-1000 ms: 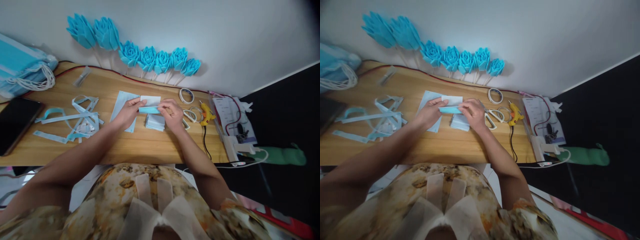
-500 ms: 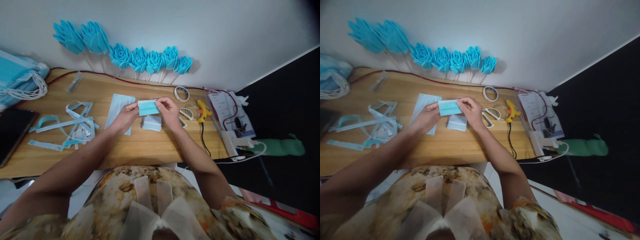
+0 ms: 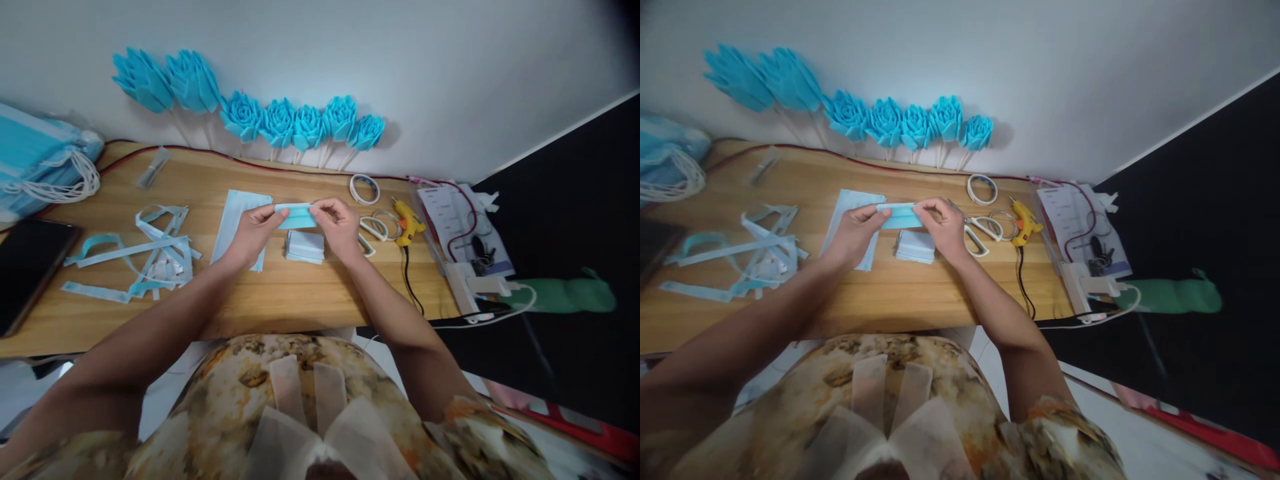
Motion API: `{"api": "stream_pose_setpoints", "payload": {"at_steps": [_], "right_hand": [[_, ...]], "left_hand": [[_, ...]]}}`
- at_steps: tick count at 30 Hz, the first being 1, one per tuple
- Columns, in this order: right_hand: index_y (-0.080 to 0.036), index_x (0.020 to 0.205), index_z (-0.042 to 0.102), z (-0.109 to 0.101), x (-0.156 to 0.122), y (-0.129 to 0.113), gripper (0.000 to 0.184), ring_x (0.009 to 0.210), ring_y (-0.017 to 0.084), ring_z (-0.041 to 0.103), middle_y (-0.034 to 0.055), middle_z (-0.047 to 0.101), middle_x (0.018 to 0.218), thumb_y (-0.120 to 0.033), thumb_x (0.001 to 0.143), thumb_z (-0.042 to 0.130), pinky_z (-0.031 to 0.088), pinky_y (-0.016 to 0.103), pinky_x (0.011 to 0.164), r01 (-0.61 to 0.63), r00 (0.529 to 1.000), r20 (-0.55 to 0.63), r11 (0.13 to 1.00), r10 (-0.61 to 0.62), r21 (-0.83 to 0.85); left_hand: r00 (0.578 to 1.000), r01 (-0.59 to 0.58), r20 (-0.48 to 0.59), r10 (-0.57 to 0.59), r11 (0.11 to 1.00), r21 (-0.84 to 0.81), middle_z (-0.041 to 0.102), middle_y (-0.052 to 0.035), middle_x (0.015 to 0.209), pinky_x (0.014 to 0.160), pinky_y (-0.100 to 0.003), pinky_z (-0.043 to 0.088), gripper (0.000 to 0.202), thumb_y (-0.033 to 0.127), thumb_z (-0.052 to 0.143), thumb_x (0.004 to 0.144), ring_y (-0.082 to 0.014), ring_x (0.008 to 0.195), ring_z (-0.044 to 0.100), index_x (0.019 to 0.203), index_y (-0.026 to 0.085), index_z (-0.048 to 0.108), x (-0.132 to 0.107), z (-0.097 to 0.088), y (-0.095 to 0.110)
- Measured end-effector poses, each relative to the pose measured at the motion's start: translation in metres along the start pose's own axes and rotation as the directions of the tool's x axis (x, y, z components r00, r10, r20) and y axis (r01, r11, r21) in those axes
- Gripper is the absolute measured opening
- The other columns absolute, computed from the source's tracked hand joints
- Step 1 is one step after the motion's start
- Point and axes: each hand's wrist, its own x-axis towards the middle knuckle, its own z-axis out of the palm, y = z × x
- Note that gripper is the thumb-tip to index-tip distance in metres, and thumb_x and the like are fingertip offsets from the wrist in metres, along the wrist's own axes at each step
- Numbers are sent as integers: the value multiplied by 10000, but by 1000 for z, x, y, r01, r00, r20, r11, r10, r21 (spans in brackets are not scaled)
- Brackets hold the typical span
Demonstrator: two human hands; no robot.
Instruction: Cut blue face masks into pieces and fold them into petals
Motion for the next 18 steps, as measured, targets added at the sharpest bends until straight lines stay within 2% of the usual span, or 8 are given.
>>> {"api": "stream_pose_setpoints", "payload": {"at_steps": [3,6,8,10,13,15,18], "right_hand": [[-265,995,721,1,0,-2,245,927,172,684,7,736,957,-472,862,730,543,333,898,-25,1000,20,999,24,44],[-309,1240,659,2,3,-4,512,939,172,674,7,706,1020,-526,794,787,567,321,861,-119,991,80,981,108,150],[-322,1303,637,2,4,-5,614,924,168,665,8,695,1036,-552,760,811,570,312,831,-165,982,125,967,142,193],[-306,1244,681,2,4,-3,553,877,157,651,3,697,1006,-562,768,802,555,302,798,-174,978,153,965,145,199],[-267,1025,756,1,4,0,341,794,138,619,-13,706,887,-550,836,742,509,288,752,-134,983,147,977,110,164],[-252,911,761,1,3,1,293,765,136,604,-20,707,827,-537,862,715,482,285,731,-109,989,116,986,95,125],[-249,872,757,1,2,0,275,749,138,601,-23,716,804,-520,863,713,466,286,716,-101,992,86,992,94,79]], "left_hand": [[999,-1,-32,2,999,42,688,6,704,753,-303,475,250,445,800,814,-168,745,599,704,220,788,0,-1,0],[1000,-9,-27,10,999,37,704,9,730,751,-297,475,204,432,791,821,-161,742,591,783,234,821,1,-1,-2],[1000,-14,-18,15,1000,21,727,8,769,766,-293,481,198,430,786,824,-157,751,597,831,237,835,1,-1,-3],[1000,-11,-5,11,1000,13,738,6,787,783,-293,489,196,423,782,829,-158,764,608,850,236,839,1,-1,-3],[1000,2,10,-2,1000,4,743,3,791,804,-301,503,178,409,784,831,-170,794,625,842,240,836,1,-1,-2],[1000,11,13,-11,1000,-8,744,0,792,812,-306,506,164,401,791,826,-177,815,634,822,242,831,1,0,-3],[1000,15,20,-14,1000,-13,736,2,771,805,-304,503,172,407,800,815,-174,799,629,801,237,826,2,0,-4]]}}
